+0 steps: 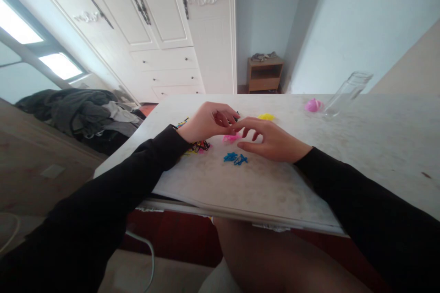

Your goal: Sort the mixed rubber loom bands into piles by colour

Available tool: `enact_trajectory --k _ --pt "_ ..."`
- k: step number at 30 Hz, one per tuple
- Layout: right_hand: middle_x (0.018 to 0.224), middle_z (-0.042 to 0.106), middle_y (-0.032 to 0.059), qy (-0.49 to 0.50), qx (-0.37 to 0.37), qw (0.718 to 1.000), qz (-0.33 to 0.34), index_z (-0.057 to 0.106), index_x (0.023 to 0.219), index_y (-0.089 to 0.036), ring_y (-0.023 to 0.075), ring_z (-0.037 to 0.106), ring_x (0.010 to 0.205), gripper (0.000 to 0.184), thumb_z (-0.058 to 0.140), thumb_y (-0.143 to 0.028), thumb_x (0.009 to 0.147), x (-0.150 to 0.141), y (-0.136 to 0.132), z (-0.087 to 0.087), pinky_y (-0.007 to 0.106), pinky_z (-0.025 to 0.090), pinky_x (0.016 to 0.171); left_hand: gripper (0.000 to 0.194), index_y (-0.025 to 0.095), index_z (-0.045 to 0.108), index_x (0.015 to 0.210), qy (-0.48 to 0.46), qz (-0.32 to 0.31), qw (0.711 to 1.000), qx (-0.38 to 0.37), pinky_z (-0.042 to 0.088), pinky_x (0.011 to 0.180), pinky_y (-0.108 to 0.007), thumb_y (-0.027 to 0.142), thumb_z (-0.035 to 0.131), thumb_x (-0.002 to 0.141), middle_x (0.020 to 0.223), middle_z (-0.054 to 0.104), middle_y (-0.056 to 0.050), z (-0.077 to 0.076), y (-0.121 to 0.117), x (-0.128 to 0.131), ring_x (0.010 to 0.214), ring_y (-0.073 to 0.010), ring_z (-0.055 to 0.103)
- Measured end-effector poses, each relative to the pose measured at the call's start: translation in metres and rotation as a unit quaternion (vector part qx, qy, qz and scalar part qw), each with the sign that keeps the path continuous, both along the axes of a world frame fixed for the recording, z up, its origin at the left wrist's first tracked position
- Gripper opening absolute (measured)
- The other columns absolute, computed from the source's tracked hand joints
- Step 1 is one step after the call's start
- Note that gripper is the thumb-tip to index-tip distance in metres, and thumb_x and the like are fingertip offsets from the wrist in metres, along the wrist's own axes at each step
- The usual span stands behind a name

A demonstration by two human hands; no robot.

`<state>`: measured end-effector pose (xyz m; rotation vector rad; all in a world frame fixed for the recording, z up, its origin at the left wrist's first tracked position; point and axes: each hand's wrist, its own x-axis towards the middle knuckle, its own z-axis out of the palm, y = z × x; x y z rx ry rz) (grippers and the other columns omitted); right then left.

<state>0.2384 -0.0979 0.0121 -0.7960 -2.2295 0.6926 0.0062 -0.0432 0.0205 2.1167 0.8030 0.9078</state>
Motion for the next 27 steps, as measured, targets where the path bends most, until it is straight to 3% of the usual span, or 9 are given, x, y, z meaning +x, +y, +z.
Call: enact_trajectory --k 9,13,18,22,27 --pt "0.121 0.078 0.0116 0.004 -0.019 1.000 -0.005 0.082 0.119 -0.021 0.0207 0.073 0.095 0.030 0.072 -0.029 0.092 -0.001 -0.002 0.003 0.029 0.058 0.067 0.037 0.015 0.079 0.100 0.008 -0.015 1.000 -0.003 0.062 0.063 -0.024 0.028 0.095 0.069 0.094 0.081 -0.009 0.001 -0.004 0.000 0.069 -0.0138 0.074" --pt "0.114 0.082 0.0125 0.038 0.005 0.993 -0.114 0.084 0.113 -0.017 0.0221 0.075 0.091 0.029 0.069 -0.030 0.092 0.012 0.012 0.002 0.033 0.061 0.073 0.036 0.015 0.080 0.101 0.004 0.010 1.000 0.016 0.064 0.067 -0.026 0.034 0.093 0.073 0.090 0.080 -0.009 0.002 0.002 -0.005 0.075 -0.0163 0.076" --pt "0.107 0.084 0.0123 0.014 0.040 0.956 -0.292 0.085 0.101 -0.016 0.0273 0.077 0.098 0.023 0.066 -0.022 0.089 0.052 0.041 -0.003 0.041 0.061 0.088 0.027 0.014 0.078 0.089 0.001 0.053 0.999 0.007 0.061 0.062 -0.026 0.037 0.086 0.080 0.069 0.074 -0.005 0.008 0.022 -0.026 0.064 -0.0153 0.074" --pt "0.101 0.085 0.0107 -0.025 0.022 0.945 -0.326 0.085 0.092 -0.018 0.0276 0.077 0.097 0.020 0.067 -0.022 0.087 0.069 0.049 -0.006 0.041 0.060 0.091 0.020 0.014 0.076 0.075 0.056 0.048 0.997 -0.006 0.055 0.058 -0.025 0.032 0.084 0.077 0.062 0.071 -0.005 0.014 0.035 -0.046 0.057 -0.0125 0.067" --pt "0.098 0.085 0.0103 -0.056 0.001 0.947 -0.315 0.085 0.091 -0.017 0.0273 0.077 0.093 0.020 0.067 -0.022 0.086 0.067 0.048 -0.008 0.040 0.059 0.086 0.015 0.014 0.078 0.076 0.121 0.028 0.992 -0.020 0.050 0.061 -0.025 0.028 0.081 0.074 0.067 0.075 -0.006 0.017 0.045 -0.060 0.060 -0.0126 0.065"
